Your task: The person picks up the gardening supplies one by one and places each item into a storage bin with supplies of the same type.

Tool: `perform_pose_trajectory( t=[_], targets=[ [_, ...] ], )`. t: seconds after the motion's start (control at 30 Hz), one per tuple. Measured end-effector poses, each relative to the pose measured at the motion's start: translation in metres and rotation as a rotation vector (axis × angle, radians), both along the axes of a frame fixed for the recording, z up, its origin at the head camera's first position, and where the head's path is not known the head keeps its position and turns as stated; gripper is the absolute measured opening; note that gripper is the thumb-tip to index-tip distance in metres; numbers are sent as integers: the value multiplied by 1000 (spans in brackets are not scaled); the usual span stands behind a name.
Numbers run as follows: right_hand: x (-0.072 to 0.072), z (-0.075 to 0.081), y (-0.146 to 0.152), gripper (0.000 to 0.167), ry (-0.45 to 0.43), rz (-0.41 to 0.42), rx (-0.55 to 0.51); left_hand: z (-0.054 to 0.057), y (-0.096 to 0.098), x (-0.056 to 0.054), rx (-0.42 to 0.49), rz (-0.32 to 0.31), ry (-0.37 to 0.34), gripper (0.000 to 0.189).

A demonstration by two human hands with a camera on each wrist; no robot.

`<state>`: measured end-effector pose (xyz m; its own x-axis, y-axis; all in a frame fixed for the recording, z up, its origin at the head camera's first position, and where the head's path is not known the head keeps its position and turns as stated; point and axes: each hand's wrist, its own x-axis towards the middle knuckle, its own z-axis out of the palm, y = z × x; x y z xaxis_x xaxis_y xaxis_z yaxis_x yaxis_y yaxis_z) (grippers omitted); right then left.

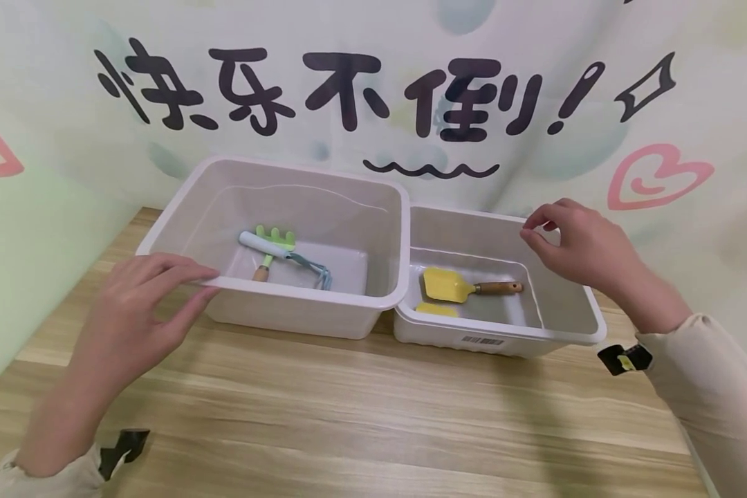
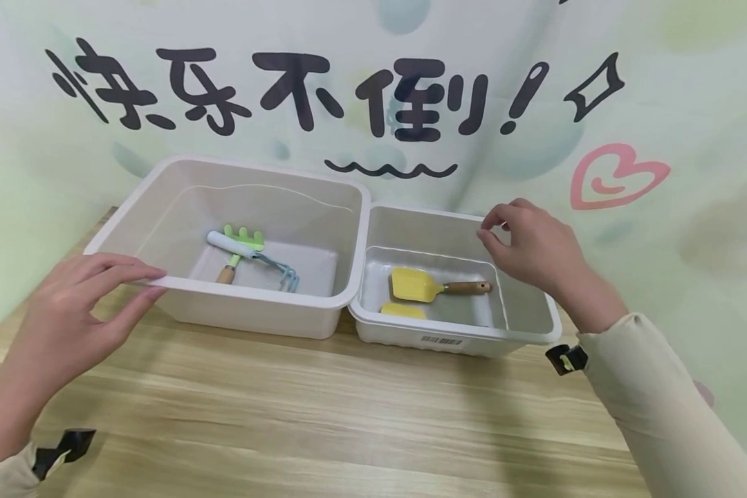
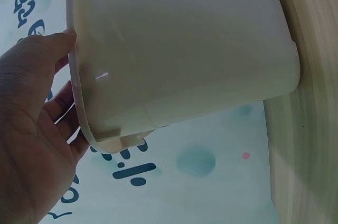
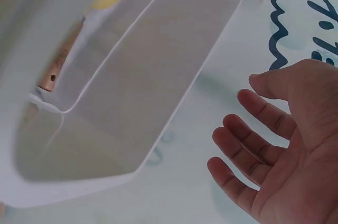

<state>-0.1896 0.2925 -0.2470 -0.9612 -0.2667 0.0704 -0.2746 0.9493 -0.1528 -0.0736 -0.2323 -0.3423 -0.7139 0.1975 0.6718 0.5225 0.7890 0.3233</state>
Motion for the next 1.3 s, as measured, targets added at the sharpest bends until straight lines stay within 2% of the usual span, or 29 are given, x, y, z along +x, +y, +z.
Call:
perform_pose_trajectory(
  t=[0.23, 0.9, 1.3],
  targets=[
    [14, -7, 8, 23, 42, 17, -18, 1, 0, 0, -5, 1, -6, 64],
    [41, -23, 15, 14, 151, 76, -51, -1, 0, 1, -2, 6, -17, 65],
    [54, -33, 18, 10, 208, 92, -106, 0, 3, 1, 25, -15, 21, 61]
  ],
)
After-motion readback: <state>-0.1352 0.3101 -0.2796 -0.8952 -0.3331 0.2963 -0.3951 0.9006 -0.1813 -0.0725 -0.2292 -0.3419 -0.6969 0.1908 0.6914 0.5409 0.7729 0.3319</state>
